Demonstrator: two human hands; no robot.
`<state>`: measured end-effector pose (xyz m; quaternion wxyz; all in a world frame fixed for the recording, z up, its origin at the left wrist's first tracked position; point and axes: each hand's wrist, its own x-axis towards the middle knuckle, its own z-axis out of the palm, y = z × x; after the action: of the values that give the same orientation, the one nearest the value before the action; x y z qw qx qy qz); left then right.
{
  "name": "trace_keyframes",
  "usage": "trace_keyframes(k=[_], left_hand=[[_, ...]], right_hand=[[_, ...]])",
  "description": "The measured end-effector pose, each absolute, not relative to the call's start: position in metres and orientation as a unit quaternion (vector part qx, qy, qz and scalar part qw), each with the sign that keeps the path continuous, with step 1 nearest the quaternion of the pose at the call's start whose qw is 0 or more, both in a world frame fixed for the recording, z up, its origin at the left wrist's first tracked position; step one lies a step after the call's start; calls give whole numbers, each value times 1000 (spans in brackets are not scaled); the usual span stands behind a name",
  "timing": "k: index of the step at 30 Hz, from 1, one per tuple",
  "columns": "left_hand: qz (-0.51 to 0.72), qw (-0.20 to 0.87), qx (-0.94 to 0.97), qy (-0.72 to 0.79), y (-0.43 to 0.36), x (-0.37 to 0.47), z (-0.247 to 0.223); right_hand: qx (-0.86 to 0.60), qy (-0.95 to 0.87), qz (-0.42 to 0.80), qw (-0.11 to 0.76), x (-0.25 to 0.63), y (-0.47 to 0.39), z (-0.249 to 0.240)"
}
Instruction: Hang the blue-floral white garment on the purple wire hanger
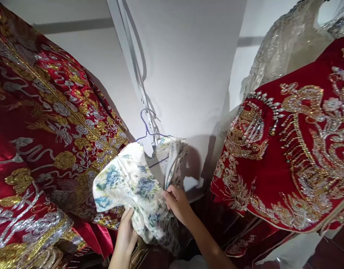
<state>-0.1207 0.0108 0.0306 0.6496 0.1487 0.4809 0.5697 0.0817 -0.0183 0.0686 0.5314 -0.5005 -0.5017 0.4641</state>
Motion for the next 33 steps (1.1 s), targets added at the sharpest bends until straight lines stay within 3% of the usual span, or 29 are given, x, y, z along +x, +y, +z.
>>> trace_keyframes(k=[4,7,11,16,29,33], left_hand=[[713,387,262,523,10,-117,16],[670,242,479,513,-3,-103,5],[548,351,615,445,-9,-73,7],[528,406,629,401,3,-48,27],[498,397,666,389,18,-25,12],[497,433,635,402,22,-24,19]], right_hand=[[-500,-483,474,540,82,-27,67],[-498,-500,479,521,79,-29,66],[-495,-518,495,491,72,-25,68],[-500,-514,544,436,81,-9,81],[-461,-461,381,656,101,59,211],[-423,-499,387,650,102,63,218]])
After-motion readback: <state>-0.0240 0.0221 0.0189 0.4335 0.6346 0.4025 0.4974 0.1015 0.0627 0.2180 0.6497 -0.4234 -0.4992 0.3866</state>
